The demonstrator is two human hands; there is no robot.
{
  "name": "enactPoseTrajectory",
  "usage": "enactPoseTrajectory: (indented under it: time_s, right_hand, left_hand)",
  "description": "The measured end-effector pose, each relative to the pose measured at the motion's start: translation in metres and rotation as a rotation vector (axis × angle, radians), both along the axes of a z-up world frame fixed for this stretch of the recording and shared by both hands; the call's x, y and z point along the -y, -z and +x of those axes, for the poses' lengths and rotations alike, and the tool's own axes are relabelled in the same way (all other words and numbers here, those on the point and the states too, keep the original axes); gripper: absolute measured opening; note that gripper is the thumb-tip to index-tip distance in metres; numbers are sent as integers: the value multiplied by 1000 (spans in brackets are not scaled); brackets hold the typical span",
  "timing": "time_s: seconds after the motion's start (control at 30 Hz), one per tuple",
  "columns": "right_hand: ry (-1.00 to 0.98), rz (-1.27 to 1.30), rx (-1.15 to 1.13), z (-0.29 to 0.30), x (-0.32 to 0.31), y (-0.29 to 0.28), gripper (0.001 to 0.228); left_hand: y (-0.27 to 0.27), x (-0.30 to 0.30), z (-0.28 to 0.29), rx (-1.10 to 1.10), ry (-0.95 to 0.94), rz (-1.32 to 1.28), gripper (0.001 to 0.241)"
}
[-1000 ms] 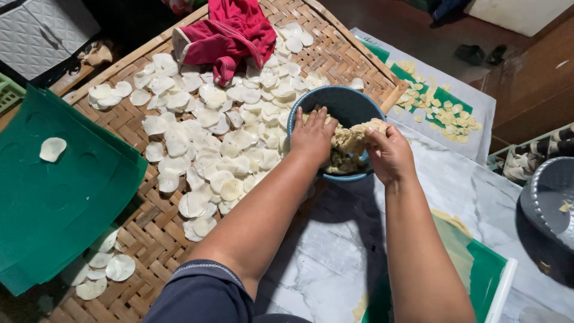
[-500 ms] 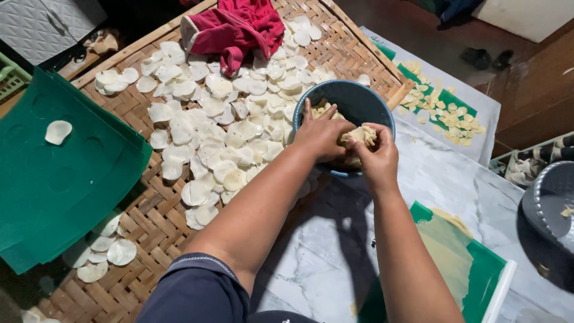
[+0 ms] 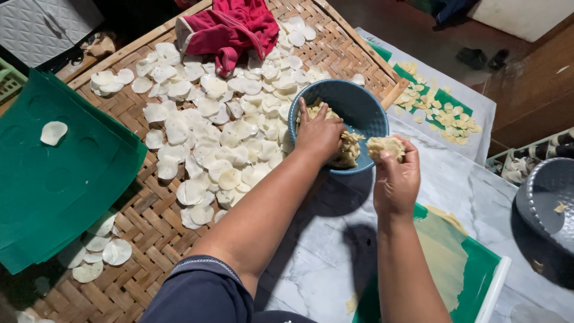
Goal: Rolling out small portions of dough into thin sheets using a rolling pin and placing them on a tray
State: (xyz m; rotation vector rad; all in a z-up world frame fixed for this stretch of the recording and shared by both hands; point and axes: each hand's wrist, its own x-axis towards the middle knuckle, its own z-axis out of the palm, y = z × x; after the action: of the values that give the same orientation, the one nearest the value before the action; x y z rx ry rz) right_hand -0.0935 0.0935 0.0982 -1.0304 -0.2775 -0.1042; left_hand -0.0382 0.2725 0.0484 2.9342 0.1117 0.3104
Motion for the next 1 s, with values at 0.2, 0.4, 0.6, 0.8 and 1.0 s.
enactPoseTrajectory:
  time_s: [0.2, 0.4, 0.6, 0.8, 1.0]
  right_hand:
    - [46, -79, -3, -31, 33, -24, 44]
    - [135, -207, -22, -66, 53, 21, 44]
    - [-268, 84, -185, -153, 60, 26, 64]
    - [194, -487, -21, -143, 90, 45, 40]
    - [99, -418, -88, -175, 118, 46, 79]
  left_hand:
    - [-29, 1, -20, -223, 72, -121, 89]
    - [-30, 33, -62, 490, 167, -428, 61]
    - [-44, 127, -152, 329, 318, -1185, 64]
    - [-10, 196, -194, 238, 368, -1398, 68]
    - [23, 211, -197, 145, 397, -1504, 64]
